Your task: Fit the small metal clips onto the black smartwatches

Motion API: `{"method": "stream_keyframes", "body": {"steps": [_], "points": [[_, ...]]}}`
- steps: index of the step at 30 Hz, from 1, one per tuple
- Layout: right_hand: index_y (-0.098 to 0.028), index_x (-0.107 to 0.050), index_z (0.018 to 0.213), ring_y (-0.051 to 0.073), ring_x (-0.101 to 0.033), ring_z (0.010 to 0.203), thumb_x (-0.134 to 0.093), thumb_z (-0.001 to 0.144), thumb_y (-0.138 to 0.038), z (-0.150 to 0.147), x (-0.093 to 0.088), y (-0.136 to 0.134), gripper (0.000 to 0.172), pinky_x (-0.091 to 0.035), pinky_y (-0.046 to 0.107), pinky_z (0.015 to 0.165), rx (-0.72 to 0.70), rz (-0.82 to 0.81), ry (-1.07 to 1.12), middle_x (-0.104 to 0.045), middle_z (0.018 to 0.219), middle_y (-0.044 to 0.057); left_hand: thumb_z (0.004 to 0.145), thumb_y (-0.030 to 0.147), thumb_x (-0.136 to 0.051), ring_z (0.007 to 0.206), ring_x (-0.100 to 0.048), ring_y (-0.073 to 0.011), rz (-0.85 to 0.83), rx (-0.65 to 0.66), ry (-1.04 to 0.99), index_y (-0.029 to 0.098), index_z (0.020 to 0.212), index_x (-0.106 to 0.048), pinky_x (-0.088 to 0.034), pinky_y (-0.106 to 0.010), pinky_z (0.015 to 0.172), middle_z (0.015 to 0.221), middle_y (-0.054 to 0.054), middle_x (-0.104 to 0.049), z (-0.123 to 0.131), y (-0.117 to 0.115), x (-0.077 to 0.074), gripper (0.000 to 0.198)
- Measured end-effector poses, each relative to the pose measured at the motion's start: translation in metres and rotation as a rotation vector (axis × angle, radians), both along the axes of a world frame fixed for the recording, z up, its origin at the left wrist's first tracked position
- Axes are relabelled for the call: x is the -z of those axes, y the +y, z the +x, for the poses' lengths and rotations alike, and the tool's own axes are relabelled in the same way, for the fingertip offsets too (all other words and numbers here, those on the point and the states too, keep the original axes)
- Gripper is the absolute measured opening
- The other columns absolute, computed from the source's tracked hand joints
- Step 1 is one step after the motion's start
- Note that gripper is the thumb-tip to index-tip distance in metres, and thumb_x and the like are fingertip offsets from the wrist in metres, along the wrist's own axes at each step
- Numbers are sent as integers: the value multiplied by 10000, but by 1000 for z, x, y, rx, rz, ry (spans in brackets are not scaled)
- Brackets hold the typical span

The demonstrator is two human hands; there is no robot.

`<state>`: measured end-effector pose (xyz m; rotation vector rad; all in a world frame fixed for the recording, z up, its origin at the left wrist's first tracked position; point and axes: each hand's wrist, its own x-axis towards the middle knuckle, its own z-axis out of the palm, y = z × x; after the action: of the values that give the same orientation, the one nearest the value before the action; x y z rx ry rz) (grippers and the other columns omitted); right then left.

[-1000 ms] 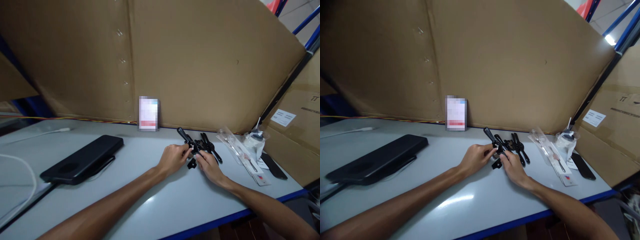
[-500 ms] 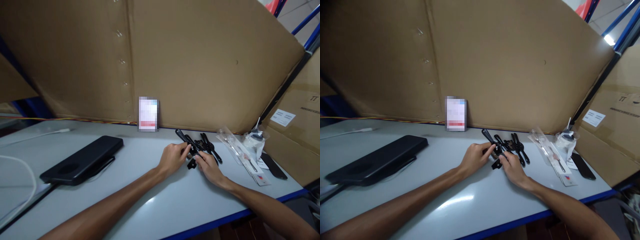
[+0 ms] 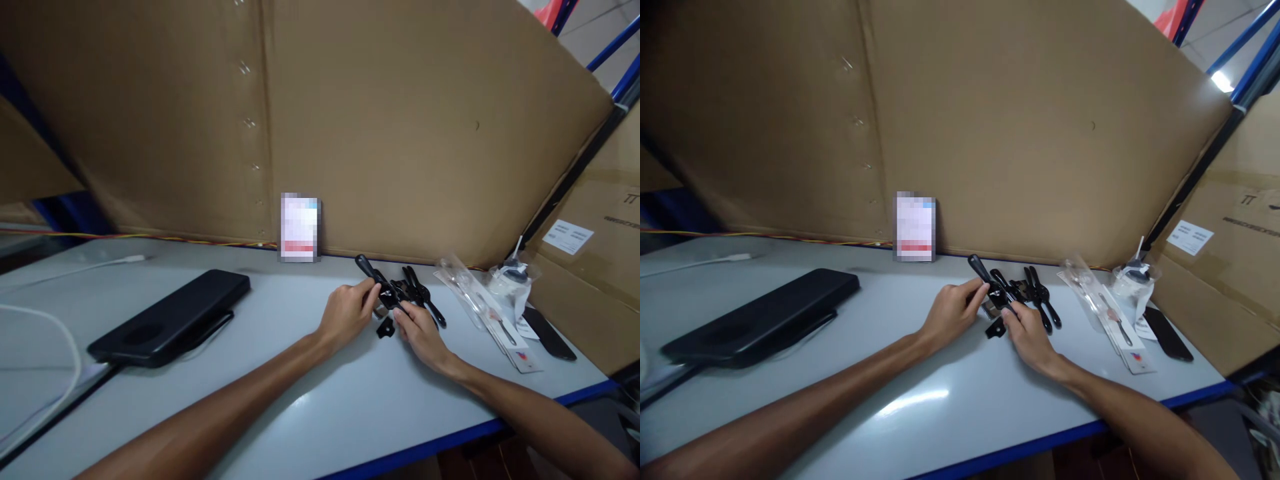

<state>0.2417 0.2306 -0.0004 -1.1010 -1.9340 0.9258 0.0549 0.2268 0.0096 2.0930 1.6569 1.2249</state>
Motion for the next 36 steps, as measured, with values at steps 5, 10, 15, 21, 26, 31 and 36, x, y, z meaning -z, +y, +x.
{"method": "stream_keyframes", "body": {"steps": [5,10,15,21,26,31,36], "points": [[-228,-429,691,134,-391,554,-486,965,-494,0,1,1,387,-294,271,525,2,-5,14,-431,583,-41,1002,364,-421,509,-466,-142,-13,41,82,205,706,-580,-259,-285,584,565,-3,-583,-2,1,3,372],[-229,-436,702,136,-390,554,-475,969,-483,0,2,2,370,-292,272,527,-4,4,-4,-432,582,-41,1004,365,-443,537,-524,-150,21,99,148,203,738,-615,-260,-285,591,601,-18,-635,1,-3,5,356],[-235,-411,689,143,-396,572,-463,973,-462,-1,-1,-1,368,-285,273,530,-21,32,-36,-433,588,-32,1012,396,-423,502,-469,-141,37,59,111,204,659,-559,-242,-288,581,553,-13,-584,2,-3,3,424],[-230,-431,698,139,-399,553,-469,970,-483,-1,0,-1,373,-294,274,529,-7,-5,-3,-442,578,-38,997,409,-403,493,-381,-127,10,20,29,205,627,-501,-251,-287,586,536,1,-531,-1,0,1,434],[-225,-448,693,133,-391,543,-482,958,-500,-1,0,0,383,-288,273,521,-2,-31,20,-434,568,-42,987,396,-391,503,-386,-131,-13,30,31,204,633,-513,-246,-288,596,537,1,-528,1,-1,2,421],[-222,-451,686,126,-394,539,-488,954,-506,-1,-2,-1,392,-299,271,526,0,-38,38,-438,569,-44,992,387,-393,506,-401,-135,-14,44,44,202,653,-539,-238,-284,597,545,1,-531,1,-1,3,413],[-222,-461,684,124,-391,525,-487,950,-507,-2,-3,-1,390,-301,273,522,6,-50,45,-430,552,-50,994,376,-402,507,-405,-134,-38,57,30,200,656,-534,-235,-281,597,545,5,-530,1,0,3,404]]}}
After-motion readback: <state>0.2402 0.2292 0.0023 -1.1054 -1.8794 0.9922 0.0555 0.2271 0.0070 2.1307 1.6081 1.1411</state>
